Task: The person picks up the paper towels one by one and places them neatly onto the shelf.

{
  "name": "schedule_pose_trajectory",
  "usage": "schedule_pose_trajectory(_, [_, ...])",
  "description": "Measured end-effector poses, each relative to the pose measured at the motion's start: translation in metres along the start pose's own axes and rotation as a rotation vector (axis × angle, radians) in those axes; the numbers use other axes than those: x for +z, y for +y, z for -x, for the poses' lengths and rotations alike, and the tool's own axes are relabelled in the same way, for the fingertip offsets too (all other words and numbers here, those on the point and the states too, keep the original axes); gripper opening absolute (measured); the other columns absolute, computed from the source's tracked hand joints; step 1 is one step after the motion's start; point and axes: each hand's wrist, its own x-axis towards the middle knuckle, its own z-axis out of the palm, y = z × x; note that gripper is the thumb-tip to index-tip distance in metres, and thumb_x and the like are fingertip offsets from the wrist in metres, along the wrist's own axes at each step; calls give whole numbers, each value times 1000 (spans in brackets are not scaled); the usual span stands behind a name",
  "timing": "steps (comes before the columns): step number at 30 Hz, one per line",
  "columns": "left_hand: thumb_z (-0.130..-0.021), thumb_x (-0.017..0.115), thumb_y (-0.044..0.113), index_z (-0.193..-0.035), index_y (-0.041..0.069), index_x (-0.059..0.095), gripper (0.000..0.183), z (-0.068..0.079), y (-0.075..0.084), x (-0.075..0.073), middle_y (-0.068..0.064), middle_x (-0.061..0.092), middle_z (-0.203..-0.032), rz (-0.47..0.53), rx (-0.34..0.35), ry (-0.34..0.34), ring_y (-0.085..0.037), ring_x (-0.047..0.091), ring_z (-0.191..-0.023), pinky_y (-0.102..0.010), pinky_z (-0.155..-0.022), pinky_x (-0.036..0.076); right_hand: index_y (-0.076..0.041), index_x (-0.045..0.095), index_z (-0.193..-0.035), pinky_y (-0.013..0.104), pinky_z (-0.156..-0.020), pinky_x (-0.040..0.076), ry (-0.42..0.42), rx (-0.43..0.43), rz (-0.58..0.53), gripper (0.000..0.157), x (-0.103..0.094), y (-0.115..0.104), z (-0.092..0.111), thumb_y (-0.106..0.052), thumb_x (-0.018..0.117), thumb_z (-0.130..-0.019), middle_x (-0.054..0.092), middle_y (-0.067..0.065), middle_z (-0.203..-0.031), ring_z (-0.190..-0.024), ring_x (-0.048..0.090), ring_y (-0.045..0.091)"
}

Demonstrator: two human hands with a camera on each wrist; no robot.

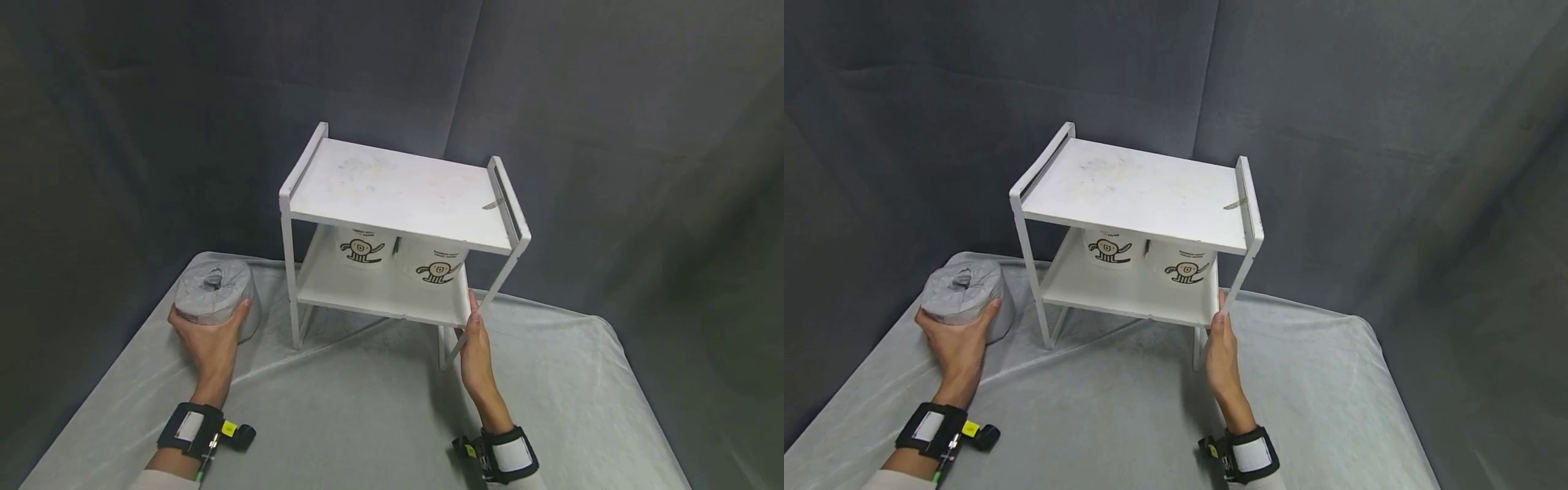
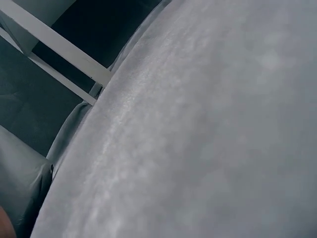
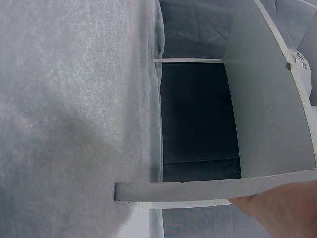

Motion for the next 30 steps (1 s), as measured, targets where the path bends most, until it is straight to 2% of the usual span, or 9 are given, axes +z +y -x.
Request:
schedule_pose_trajectory(8, [-60,88,45,-154,28,16,119,16,10,-13,3,30,-155,41,-1,-34,-10,27,-141,-31,-116,16,-18,12,-160,56,-114,20,-1,10,16,63,0,2,0,-48,16,-105,11,11,-164,-146,20,35])
schedule_pose_trajectory(20, [-61,89,42,-154,20,17,120,45,35,-32,-7,34,-153,22,0,-75,-19,32,-139,-36,-115,21,-22,13,-160,57,-114,18,-5,-5,24,58,-2,0,-1,-43,16,-106,11,9,-164,-147,20,32])
schedule_pose_trajectory(27, [-58,92,36,-148,18,27,113,61,45,-45,-6,45,-145,38,23,-39,-18,40,-132,-32,-111,28,-22,15,-159,53,-115,20,-5,9,8,60,-1,2,0,-47,16,-105,13,8,-164,-146,22,30])
schedule_pose_trajectory(30, [-58,92,35,-148,18,28,112,66,50,-50,-8,46,-144,29,38,-44,-19,41,-132,-33,-111,28,-23,15,-159,55,-114,20,-5,6,11,60,0,1,0,-47,16,-105,13,7,-164,-146,21,30])
